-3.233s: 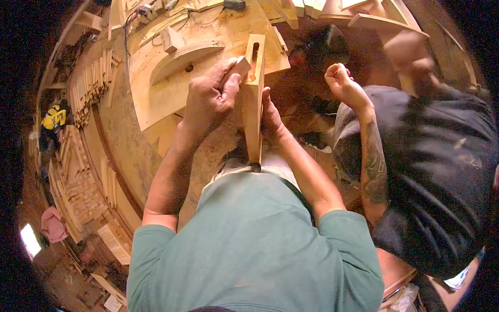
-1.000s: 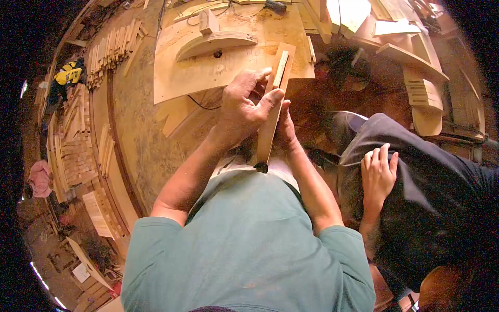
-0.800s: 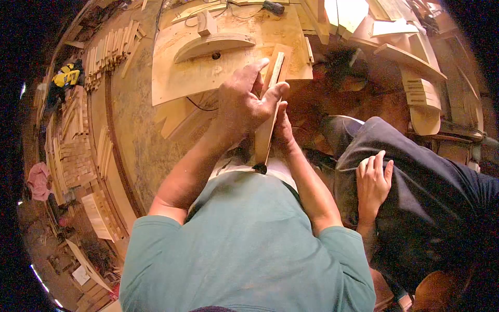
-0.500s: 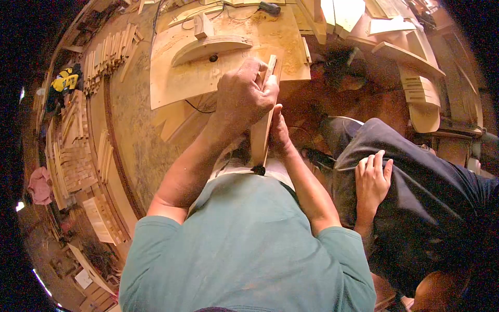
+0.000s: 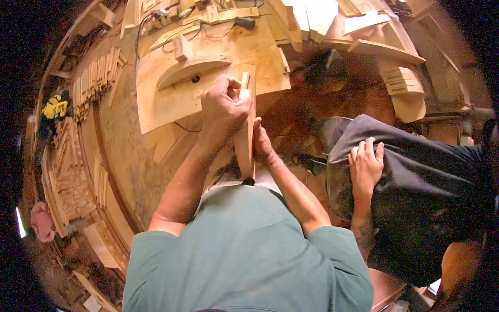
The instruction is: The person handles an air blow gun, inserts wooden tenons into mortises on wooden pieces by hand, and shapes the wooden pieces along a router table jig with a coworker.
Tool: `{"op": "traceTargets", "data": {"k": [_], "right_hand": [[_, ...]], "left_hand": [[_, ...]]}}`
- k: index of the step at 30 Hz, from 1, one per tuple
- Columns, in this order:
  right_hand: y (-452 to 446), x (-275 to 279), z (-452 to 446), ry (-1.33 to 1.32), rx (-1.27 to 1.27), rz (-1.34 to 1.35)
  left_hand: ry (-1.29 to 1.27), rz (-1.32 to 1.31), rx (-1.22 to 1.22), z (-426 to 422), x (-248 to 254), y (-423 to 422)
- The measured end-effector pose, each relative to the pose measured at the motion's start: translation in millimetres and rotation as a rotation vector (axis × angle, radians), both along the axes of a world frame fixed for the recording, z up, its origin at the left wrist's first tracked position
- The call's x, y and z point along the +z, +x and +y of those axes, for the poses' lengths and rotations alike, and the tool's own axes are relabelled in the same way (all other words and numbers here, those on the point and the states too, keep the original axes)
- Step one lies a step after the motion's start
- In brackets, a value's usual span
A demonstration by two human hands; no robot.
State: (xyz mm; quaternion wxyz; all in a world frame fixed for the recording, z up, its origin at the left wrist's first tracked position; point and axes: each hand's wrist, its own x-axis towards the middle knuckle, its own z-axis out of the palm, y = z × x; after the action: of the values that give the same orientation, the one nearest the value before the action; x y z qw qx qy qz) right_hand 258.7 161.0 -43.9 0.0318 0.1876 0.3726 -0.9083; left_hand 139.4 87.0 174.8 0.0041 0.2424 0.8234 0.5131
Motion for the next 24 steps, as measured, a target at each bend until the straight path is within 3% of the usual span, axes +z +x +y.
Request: {"op": "traceTargets", "data": {"k": [5,14,18,24], "right_hand": [[-5,19,2,0.042,-0.023,-0.013],[-23,59,6,-0.085,-0.153,-0.032],[-22,23,30,-0.304,-0.049,0.127],[-29,9,28,-0.241,-0.136,0.019]], "left_hand": [[0.005,-0.121,-0.039,-3,-3,-4],[0.284,-0.307,-0.178,-32,-46,-5],[0.191,-0.363,-0.237,-50,-63,10],[0.199,-0.278,-0.287,-49,-75,3]]}}
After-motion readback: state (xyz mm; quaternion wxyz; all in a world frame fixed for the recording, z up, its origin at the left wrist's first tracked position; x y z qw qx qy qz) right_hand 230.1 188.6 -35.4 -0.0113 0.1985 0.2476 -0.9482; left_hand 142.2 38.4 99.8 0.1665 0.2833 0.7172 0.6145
